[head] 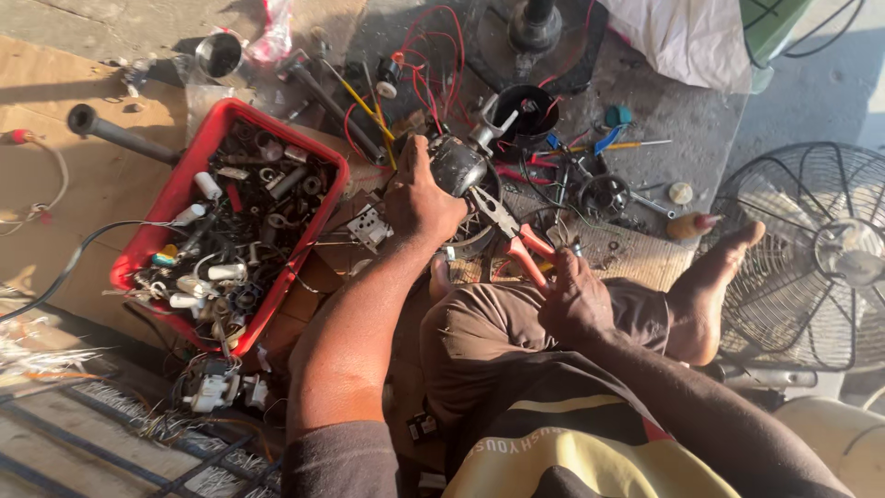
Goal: The person sits on the floor and repairs a small electrical motor. They use pliers to adjust components and wires, repeatedly testing the motor by connecting it to a power source to check for rotation.
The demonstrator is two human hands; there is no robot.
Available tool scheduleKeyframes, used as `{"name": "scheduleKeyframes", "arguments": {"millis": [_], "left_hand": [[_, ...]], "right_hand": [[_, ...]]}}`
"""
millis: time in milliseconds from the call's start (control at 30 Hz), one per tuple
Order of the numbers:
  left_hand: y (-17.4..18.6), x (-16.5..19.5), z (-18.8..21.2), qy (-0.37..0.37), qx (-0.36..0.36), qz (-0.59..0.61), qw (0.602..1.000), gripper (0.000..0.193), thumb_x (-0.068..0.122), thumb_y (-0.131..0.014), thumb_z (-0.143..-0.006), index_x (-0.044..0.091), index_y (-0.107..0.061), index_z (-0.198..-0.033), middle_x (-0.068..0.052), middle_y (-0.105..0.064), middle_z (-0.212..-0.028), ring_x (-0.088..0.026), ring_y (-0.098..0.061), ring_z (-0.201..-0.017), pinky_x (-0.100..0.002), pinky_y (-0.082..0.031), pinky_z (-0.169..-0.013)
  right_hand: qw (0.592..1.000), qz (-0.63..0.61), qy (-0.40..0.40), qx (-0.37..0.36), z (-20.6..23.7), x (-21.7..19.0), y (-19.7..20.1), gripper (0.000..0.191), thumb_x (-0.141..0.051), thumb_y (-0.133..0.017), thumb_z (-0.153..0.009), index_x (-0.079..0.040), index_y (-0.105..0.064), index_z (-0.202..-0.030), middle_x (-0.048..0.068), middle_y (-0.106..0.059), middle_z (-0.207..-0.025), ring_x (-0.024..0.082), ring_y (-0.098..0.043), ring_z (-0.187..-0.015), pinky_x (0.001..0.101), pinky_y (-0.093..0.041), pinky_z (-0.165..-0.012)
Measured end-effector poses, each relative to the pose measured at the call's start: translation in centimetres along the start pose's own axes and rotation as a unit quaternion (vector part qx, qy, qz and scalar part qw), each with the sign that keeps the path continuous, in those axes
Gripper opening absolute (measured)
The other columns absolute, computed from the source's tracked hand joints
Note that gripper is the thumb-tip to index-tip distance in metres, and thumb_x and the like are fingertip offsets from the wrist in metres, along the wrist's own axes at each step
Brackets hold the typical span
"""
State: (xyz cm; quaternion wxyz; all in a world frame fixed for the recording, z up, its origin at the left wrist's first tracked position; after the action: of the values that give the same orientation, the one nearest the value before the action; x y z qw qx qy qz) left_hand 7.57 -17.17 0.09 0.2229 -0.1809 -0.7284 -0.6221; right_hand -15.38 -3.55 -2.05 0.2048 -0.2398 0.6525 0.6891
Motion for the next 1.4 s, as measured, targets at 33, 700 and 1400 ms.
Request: {"name": "scheduleKeyframes", "arguments": {"millis": [33,700,1400], "left_hand": [[-0.1,-0.1,0.1,-0.009,0.006,0.007,1.000,0.103,0.016,-0.084,-0.064,0.006,-0.031,-0.152,-0.020,-0.042,-0.156,-0.042,-0.050,-0.136,-0.049,-0.045,-0.110],[0.6,-0.5,1.4,-0.061,0.033,0.024,0.997,0.112,0.023,-0.100,-0.057,0.001,-0.038,-0.148,-0.024,-0.051,-0.148,-0.042,-0.053,-0.136,-0.049,-0.045,-0.111],[0.3,-0.1,0.4,-0.009,0.011,0.019,1.000,0.107,0.015,-0.089,-0.058,0.005,-0.034,-0.150,-0.021,-0.045,-0.152,-0.041,-0.049,-0.137,-0.047,-0.041,-0.113]], "right_hand": [[1.000,-0.002,0.004,-0.001,0.2,0.1,-0.2,0.040,-0.008,-0.062,-0.085,-0.004,-0.052,-0.123,0.022,-0.061,-0.101,0.045,-0.063,-0.090,0.0566,-0.051,-0.074],[0.963,-0.100,-0.127,-0.214,2.3,0.5,-1.4,0.029,-0.001,-0.057,-0.080,-0.008,-0.059,-0.108,0.018,-0.072,-0.088,0.035,-0.072,-0.085,0.0481,-0.056,-0.077],[0.857,-0.404,-0.189,-0.259,1.4,1.6,0.4,0.067,-0.008,-0.076,-0.084,-0.012,-0.051,-0.147,0.007,-0.070,-0.103,0.011,-0.063,-0.095,0.0269,-0.050,-0.086]]}}
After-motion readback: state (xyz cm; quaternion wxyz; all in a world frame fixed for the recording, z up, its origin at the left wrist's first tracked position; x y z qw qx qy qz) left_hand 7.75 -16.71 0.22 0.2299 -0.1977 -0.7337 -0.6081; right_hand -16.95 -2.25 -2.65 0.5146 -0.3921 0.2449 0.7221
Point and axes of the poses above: each hand's wrist, its own z-axis away from the middle knuckle, its own y-axis out of the back of the hand, x = y × z, the point moved 2 cm from there along -z, towards the middle knuckle
